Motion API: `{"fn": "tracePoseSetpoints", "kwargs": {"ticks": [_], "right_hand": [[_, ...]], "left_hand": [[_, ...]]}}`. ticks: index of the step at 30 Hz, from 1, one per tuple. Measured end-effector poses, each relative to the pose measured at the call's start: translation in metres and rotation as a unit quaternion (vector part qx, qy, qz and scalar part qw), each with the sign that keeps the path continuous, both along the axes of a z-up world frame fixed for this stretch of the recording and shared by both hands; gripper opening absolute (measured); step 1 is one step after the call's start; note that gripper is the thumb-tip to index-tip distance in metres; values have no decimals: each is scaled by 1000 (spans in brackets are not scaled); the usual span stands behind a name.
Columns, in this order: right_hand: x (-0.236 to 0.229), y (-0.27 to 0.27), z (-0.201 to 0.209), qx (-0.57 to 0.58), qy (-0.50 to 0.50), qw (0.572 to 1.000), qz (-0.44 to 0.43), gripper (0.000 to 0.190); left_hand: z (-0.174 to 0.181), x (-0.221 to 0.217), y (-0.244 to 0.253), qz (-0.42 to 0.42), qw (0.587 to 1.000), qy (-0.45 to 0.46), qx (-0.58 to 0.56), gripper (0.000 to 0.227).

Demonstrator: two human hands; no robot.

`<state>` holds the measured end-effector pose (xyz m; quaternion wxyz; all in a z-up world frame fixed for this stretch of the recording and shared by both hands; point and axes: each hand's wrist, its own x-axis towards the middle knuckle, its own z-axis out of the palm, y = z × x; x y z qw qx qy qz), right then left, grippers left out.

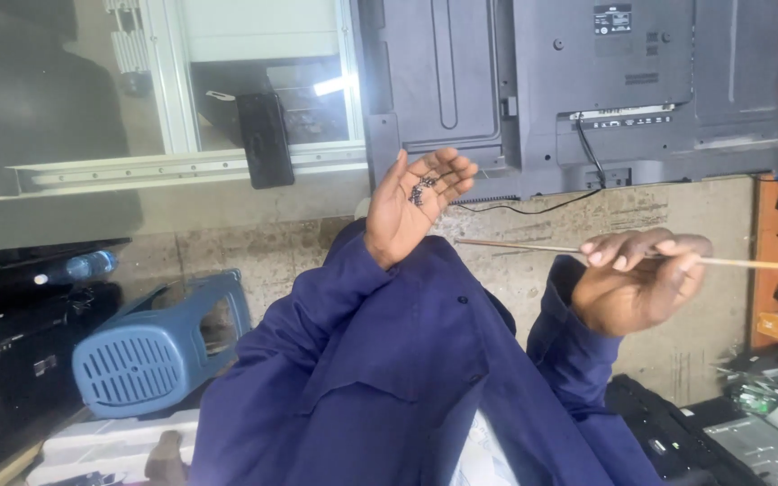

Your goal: The person is using a manual screwdriver to fasten screws into the back panel of a television set during reassembly.

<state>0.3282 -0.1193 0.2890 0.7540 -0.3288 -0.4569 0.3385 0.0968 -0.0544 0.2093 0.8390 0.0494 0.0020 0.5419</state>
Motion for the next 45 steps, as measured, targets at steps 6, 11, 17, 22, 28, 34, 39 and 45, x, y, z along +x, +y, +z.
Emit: {"fn": "tracePoseSetpoints", "kwargs": {"ticks": [6, 11, 17, 22, 28, 34, 39, 45], "right_hand": [[-53, -8, -7, -23, -28, 992, -121, 17], [-85, -5, -12, -66, -75, 977, -190, 24], [-91, -2, -12, -95, -106, 968, -208, 24], [-89, 6, -13, -116, -136, 960, -217, 26], [-78, 23, -18, -116, -117, 962, -218, 28], [-78, 35, -21, -120, -106, 968, -193, 24], [-64, 38, -38, -79, -118, 975, -170, 27], [-68, 30, -32, -83, -115, 971, -191, 28]], "left_hand": [[10, -40, 17, -47, 999, -10, 20, 62], [13, -58, 26, -79, 997, -5, 3, 64], [14, -61, 39, -111, 994, 19, 9, 65], [14, -56, 49, -126, 991, 24, 19, 66], [13, -54, 62, -125, 990, 50, 29, 64], [11, -59, 67, -127, 989, 74, 30, 64], [-12, -52, 67, -102, 991, 73, 48, 63], [-26, -49, 61, -131, 982, 132, 43, 49]]}}
